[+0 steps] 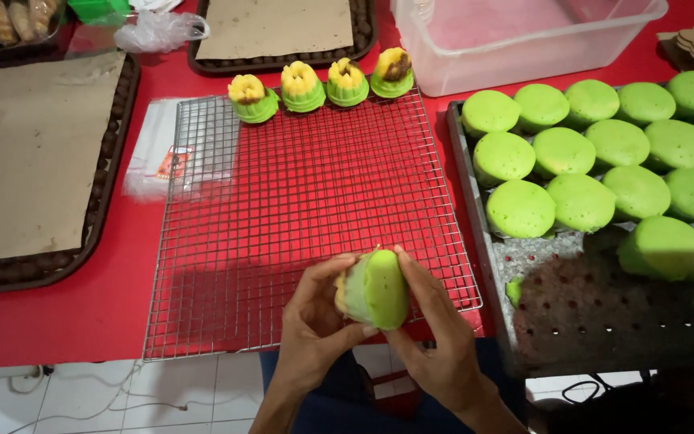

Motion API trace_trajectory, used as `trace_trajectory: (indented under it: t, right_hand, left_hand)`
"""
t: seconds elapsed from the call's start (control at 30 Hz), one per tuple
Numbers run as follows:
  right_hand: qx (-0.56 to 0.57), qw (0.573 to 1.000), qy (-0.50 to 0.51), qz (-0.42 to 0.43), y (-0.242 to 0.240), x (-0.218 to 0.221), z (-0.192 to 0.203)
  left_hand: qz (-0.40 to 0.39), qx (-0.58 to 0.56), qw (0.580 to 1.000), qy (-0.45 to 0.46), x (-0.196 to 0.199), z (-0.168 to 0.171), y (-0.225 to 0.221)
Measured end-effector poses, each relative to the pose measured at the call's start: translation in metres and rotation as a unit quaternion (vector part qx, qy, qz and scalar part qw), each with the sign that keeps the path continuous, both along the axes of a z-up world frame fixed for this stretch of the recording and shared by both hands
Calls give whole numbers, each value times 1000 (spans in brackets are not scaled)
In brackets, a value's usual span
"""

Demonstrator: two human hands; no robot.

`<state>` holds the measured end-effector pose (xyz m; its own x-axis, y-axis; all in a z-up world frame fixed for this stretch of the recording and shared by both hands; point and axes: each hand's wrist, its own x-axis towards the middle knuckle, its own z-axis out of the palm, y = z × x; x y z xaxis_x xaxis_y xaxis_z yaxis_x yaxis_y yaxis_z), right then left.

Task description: Removing small green cakes from plastic molds and arranging them on a wire cooling rack

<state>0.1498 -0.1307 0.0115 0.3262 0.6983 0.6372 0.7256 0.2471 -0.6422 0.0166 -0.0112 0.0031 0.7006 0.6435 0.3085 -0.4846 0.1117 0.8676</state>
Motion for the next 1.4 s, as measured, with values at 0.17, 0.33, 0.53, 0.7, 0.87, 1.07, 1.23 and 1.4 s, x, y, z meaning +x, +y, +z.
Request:
trace_trajectory:
  t: [0.17,0.33,0.53,0.7,0.87,1.07,1.23,1.4]
  right_hand:
    - [-15,1000,7,2,-1,-3,7]
    - [-4,1000,11,-3,-2,-4,6]
    - [-38,998,40,-15,-1,-8,1]
    - [-11,999,-2,-40,3,-10,-2]
    - [-11,998,35,42,2,1,-3]
    - [-32,995,-8,97,8,1,14]
    - [-15,993,-39,110,11,3,12]
    - [-19,989,-74,130,14,8,8]
  left_hand:
    - [-9,1,1000,-11,0,1,-1]
    - [4,0,1000,-3,2,3,-4]
    - [9,-17,1000,11,1,0,-3]
    - [31,-31,999,26,-1,-5,-2]
    - [35,1,999,-13,-4,-5,-1]
    - [25,-31,999,4,-5,-4,1]
    - [18,-25,999,-9,-7,2,2]
    - [10,-39,999,18,-9,2,3]
